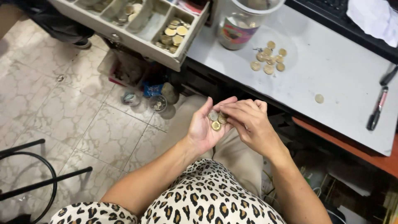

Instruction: Sorting, counting, and bagging coins at a checkout counter.

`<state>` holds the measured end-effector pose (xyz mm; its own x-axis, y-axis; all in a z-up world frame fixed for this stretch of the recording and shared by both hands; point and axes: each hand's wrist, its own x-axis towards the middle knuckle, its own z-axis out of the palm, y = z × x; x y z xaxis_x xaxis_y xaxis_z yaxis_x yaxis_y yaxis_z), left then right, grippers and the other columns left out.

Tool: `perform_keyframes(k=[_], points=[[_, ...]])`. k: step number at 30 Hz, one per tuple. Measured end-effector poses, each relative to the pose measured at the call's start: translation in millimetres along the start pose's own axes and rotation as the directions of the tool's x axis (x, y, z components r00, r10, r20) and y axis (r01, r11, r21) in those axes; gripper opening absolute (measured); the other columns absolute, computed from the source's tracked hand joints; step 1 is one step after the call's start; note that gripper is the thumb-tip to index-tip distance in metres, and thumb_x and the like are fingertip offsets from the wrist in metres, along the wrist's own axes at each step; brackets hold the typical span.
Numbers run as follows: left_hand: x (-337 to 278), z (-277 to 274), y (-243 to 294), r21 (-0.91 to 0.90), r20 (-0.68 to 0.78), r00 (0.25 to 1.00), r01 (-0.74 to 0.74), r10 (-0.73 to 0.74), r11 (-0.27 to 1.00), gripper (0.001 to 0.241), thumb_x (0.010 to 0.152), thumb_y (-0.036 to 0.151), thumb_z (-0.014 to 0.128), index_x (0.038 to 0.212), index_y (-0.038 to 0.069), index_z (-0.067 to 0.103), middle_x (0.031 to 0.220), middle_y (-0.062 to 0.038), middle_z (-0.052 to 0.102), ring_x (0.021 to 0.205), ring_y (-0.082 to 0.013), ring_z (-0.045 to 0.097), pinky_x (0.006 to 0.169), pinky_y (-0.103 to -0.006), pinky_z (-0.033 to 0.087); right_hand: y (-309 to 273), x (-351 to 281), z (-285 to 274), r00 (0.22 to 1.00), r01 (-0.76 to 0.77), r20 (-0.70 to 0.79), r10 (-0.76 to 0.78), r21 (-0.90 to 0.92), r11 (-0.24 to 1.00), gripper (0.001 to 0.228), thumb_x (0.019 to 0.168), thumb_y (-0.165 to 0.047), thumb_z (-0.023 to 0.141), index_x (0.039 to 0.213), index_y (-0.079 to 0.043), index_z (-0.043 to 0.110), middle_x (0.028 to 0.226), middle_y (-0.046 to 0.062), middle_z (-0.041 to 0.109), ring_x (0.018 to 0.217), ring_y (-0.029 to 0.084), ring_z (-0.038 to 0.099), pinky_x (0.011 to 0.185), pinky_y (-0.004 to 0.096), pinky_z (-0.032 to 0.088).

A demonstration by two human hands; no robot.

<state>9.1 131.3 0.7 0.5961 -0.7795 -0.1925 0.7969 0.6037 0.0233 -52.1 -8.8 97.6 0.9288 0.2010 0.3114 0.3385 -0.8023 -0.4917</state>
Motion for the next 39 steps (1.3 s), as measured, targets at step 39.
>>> perform_keyframes(k=[39], points=[[-73.4, 25.3, 68.6, 0.103, -0.041, 0.991, -0.124, 0.129, 0.987, 0.078, 0.106, 0.060, 0.035, 0.148, -0.004, 0.048, 0.148, -0.028, 0.052, 0.137, -0.0360, 0.052, 0.116, -0.0479, 0.042, 10.5, 79.5, 9.6, 0.929, -0.190, -0.005, 0.370, 0.850, 0.491, 0.043, 0.084, 0.009, 0.077, 0.122, 0.002, 0.058, 0.099, 0.013, 0.069, 0.090, 0.015, 0.070, 0.085, 0.027, 0.060]])
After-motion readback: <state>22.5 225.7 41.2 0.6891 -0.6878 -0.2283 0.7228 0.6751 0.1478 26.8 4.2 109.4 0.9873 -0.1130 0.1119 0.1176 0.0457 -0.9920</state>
